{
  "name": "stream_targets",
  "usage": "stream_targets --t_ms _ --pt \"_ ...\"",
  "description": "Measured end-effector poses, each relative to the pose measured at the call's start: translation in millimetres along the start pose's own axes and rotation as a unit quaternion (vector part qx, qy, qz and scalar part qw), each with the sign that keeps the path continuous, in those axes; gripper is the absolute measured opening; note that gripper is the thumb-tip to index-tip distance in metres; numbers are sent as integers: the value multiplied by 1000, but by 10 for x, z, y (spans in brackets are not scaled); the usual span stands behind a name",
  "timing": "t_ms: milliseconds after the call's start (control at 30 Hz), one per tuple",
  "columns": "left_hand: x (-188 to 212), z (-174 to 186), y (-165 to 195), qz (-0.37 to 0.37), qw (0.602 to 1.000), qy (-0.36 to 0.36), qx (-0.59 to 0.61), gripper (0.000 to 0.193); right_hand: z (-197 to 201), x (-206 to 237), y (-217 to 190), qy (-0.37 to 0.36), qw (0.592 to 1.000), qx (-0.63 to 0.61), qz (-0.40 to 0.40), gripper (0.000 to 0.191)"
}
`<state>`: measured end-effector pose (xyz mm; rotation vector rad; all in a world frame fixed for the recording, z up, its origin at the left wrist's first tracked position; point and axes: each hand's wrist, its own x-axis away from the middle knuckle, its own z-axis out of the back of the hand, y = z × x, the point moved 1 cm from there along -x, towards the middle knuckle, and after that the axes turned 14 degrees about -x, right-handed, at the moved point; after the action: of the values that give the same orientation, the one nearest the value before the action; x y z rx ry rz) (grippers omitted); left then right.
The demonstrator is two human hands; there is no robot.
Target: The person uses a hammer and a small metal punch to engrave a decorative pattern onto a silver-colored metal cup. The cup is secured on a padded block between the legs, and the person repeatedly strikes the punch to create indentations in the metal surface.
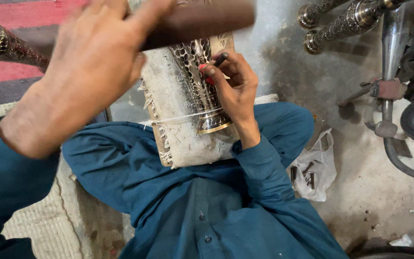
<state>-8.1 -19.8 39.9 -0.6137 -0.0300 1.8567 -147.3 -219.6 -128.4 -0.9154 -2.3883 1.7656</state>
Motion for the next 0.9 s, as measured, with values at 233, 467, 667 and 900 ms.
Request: stream_targets --t_ms 233,467,667,900 --pt "-37 36 13 -19 986 34 -159 40 9 10 5 -7 1000 10 -8 20" --pt "-90 129 2 18 999 -18 -22 49 96 -35 9 -9 996 -72 -52 22" --pt "-62 122 72 66 981 -139 116 73 105 28 -2 -15 999 -13 -33 22" --pt "-89 32 5 27 996 -67 60 70 45 86 69 4 1000 -16 -3 24"
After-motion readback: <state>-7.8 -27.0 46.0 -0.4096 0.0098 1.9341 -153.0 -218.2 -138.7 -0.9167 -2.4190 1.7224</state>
